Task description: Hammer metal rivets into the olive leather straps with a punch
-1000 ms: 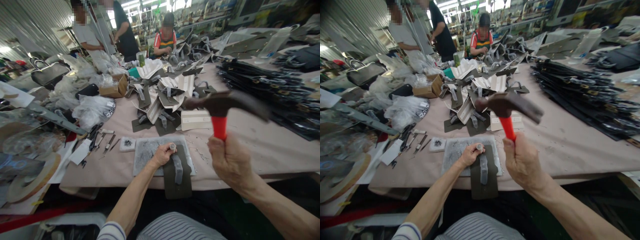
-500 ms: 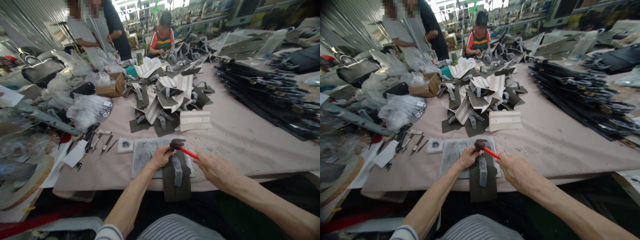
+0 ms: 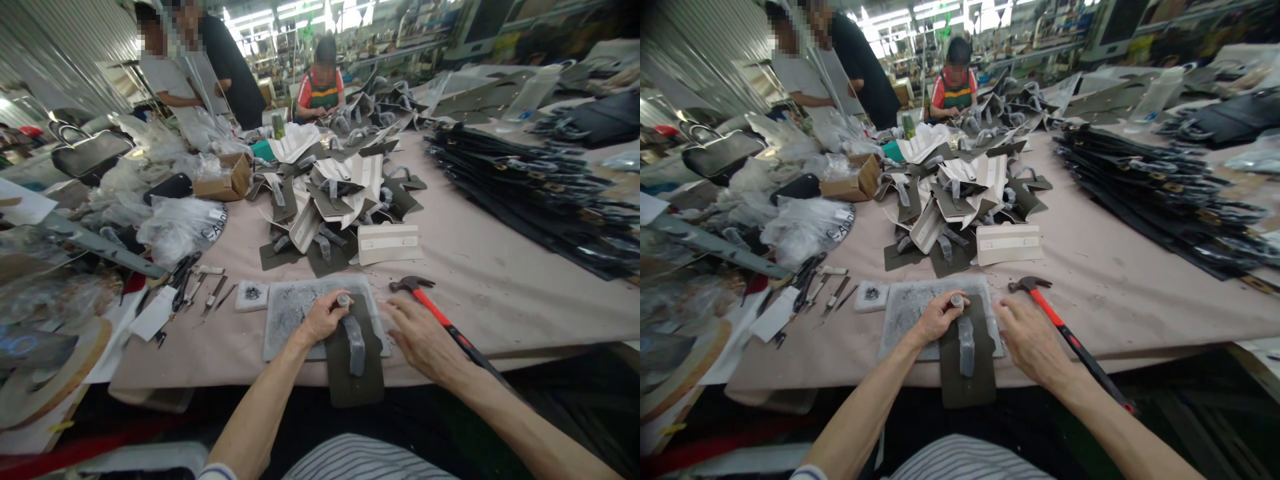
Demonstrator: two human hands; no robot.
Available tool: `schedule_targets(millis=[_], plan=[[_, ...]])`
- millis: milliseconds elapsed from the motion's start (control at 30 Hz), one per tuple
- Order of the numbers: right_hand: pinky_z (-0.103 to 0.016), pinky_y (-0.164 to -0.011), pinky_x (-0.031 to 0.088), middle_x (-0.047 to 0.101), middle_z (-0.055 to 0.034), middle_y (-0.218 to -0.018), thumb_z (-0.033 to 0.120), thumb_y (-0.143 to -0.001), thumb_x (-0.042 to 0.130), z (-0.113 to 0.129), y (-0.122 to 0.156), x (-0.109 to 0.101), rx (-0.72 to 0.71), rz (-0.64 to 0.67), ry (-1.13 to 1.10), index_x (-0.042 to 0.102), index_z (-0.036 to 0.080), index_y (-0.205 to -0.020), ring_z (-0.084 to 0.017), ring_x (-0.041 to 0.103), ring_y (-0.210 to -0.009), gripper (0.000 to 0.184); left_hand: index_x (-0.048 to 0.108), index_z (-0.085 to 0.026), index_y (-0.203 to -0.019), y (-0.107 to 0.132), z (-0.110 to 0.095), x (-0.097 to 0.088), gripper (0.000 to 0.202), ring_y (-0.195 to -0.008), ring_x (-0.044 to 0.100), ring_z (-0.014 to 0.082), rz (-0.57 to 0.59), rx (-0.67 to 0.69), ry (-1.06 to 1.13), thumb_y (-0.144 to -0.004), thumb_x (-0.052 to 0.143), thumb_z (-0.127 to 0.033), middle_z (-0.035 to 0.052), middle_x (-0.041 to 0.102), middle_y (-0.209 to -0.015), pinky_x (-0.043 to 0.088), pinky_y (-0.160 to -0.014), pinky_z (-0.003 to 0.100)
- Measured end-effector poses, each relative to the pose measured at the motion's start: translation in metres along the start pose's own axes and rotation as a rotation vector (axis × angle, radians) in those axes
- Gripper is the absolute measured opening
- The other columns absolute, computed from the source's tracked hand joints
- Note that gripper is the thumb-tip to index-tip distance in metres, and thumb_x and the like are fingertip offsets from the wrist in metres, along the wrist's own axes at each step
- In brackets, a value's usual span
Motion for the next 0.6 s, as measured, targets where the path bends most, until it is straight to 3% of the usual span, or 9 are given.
schedule_targets(millis=[67,133,233,333,433,533,600], plan=[[-0.040,-0.095,0.042,0.048,-0.0136,-0.139,0.005,-0.086,0.046,0.050,-0.009,0.011,-0.241,0.102,-0.090,0.050,0.020,-0.135,-0.026,0.049,-0.118,0.051,0.067,-0.018,-0.112,0.000,0.001,-0.001,0.027,-0.093,0.069,0.0201,-0.037,-0.002,-0.038,-0.085,0.061,-0.016,0.0065,0.076,-0.102,0.052,-0.091,0.035],[-0.038,-0.088,0.042,0.052,-0.0114,-0.131,0.002,-0.083,0.046,0.084,-0.015,0.026,-0.332,0.208,-0.092,0.058,0.020,-0.119,-0.024,0.050,-0.105,0.042,0.069,-0.018,-0.104,0.003,0.004,0.000,0.021,-0.083,0.068,0.0187,-0.086,-0.010,-0.055,-0.085,0.060,-0.016,0.0054,0.076,-0.096,0.054,-0.083,0.032],[-0.038,-0.082,0.040,0.058,-0.0104,-0.113,0.005,-0.086,0.048,0.103,-0.020,0.045,-0.264,0.229,-0.024,0.059,0.019,-0.097,-0.025,0.048,-0.095,0.021,0.070,-0.017,-0.093,0.007,0.010,0.003,0.012,-0.082,0.068,0.0187,-0.205,-0.027,-0.050,-0.083,0.062,-0.017,0.0038,0.075,-0.090,0.054,-0.079,0.030],[-0.039,-0.083,0.039,0.058,-0.0105,-0.107,0.007,-0.088,0.048,0.106,-0.020,0.053,-0.174,0.168,0.034,0.057,0.019,-0.099,-0.027,0.047,-0.096,0.018,0.069,-0.018,-0.087,0.006,0.000,-0.001,0.007,-0.082,0.069,0.0187,-0.423,-0.042,-0.006,-0.083,0.066,-0.021,0.0028,0.075,-0.086,0.054,-0.080,0.030],[-0.038,-0.081,0.039,0.057,-0.0115,-0.105,0.007,-0.086,0.048,0.109,-0.022,0.049,-0.139,0.139,0.096,0.056,0.018,-0.100,-0.028,0.050,-0.094,0.019,0.067,-0.019,-0.087,0.001,-0.045,-0.023,0.011,-0.077,0.068,0.0171,-0.694,0.053,0.143,-0.086,0.066,-0.030,0.0029,0.074,-0.082,0.056,-0.075,0.028],[-0.036,-0.073,0.038,0.058,-0.0115,-0.097,0.007,-0.087,0.046,0.103,-0.033,0.028,-0.023,0.110,0.175,0.053,0.018,-0.094,-0.026,0.055,-0.083,0.015,0.068,-0.018,-0.090,-0.008,-0.116,-0.047,0.012,-0.081,0.070,0.0167,-0.668,0.277,0.180,-0.085,0.071,-0.029,0.0036,0.075,-0.087,0.056,-0.080,0.028],[-0.036,-0.069,0.038,0.059,-0.0120,-0.092,0.009,-0.089,0.045,0.092,-0.041,0.006,0.103,0.076,0.221,0.052,0.017,-0.093,-0.024,0.058,-0.077,0.012,0.069,-0.017,-0.092,-0.004,-0.150,-0.061,0.014,-0.083,0.071,0.0166,-0.637,0.361,0.142,-0.085,0.074,-0.029,0.0037,0.075,-0.088,0.056,-0.082,0.027]])
Point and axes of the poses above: each hand's wrist, its own y-axis away from the middle knuckle, its own x-axis out of the palm, z = x × y, the point moved 7 cm from there along -y, towards the middle knuckle
